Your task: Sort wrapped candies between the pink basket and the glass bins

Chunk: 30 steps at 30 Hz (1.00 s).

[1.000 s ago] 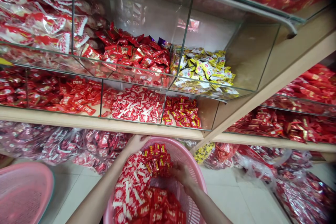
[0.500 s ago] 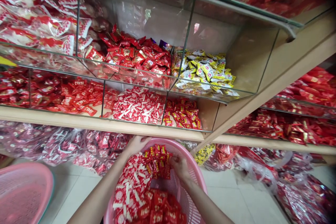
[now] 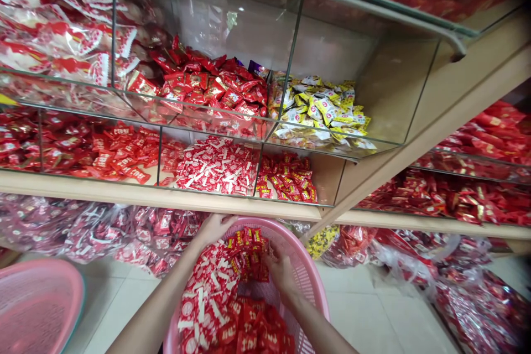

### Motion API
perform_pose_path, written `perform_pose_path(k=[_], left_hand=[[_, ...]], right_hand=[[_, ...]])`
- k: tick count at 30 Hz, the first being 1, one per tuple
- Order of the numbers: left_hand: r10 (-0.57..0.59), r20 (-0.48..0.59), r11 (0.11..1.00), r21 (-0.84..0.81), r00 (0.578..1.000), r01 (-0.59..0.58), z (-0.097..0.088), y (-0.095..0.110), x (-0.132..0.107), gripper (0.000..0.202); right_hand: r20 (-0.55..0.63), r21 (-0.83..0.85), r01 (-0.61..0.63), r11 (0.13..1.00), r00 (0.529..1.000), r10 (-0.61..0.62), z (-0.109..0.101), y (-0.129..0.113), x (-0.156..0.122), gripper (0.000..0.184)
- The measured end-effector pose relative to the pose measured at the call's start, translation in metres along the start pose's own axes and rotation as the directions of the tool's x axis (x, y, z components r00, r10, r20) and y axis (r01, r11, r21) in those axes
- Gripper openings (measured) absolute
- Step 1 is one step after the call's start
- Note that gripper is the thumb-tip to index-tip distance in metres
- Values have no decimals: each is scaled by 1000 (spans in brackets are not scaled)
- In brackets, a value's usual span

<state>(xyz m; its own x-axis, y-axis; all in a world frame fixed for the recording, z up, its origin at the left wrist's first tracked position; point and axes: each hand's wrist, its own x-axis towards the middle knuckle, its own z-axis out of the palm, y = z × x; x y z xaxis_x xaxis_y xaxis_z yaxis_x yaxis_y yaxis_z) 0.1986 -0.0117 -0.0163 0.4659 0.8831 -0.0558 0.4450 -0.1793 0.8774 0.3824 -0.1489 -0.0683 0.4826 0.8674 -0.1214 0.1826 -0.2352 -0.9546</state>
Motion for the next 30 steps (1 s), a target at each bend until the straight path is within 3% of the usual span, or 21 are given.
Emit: perform_pose_path(k=[4, 9, 12, 16, 18, 21, 25, 28, 30], left_hand=[[-3, 9, 1000, -5, 1000, 3, 0, 2, -1, 48], [31, -15, 1000, 4, 999, -31, 1, -1, 1, 49], [65, -22, 998, 6, 998, -65, 2, -5, 3, 48], [78, -17, 997, -10, 997, -78, 4, -10, 5, 46], [86, -22, 996, -3, 996, -86, 4, -10, 5, 45], [91, -19, 996, 5, 996, -90, 3, -8, 5, 44], [36, -5, 999, 11, 999, -36, 2, -6, 3, 46], [8, -8, 1000, 3, 1000, -8, 1, -4, 2, 49], [6, -16, 1000, 3, 1000, -6, 1, -2, 1, 49]], right_hand=[[98, 105, -73, 992, 993, 63, 8, -7, -10, 51], [78, 45, -20, 999, 997, 17, 10, -16, -14, 47], [58, -77, 93, 993, 994, -88, -1, -33, -20, 39], [209, -199, 334, 921, 933, -293, -30, -85, -24, 27], [254, -222, 473, 853, 872, -418, -46, -118, -16, 26], [201, -337, 595, 730, 802, -562, -69, -158, 15, 23], [84, -588, 541, 602, 780, -620, -87, -180, 72, 21], [108, -805, 435, 403, 776, -621, -90, -183, 104, 29], [120, -897, 337, 286, 809, -575, -87, -184, 115, 35]])
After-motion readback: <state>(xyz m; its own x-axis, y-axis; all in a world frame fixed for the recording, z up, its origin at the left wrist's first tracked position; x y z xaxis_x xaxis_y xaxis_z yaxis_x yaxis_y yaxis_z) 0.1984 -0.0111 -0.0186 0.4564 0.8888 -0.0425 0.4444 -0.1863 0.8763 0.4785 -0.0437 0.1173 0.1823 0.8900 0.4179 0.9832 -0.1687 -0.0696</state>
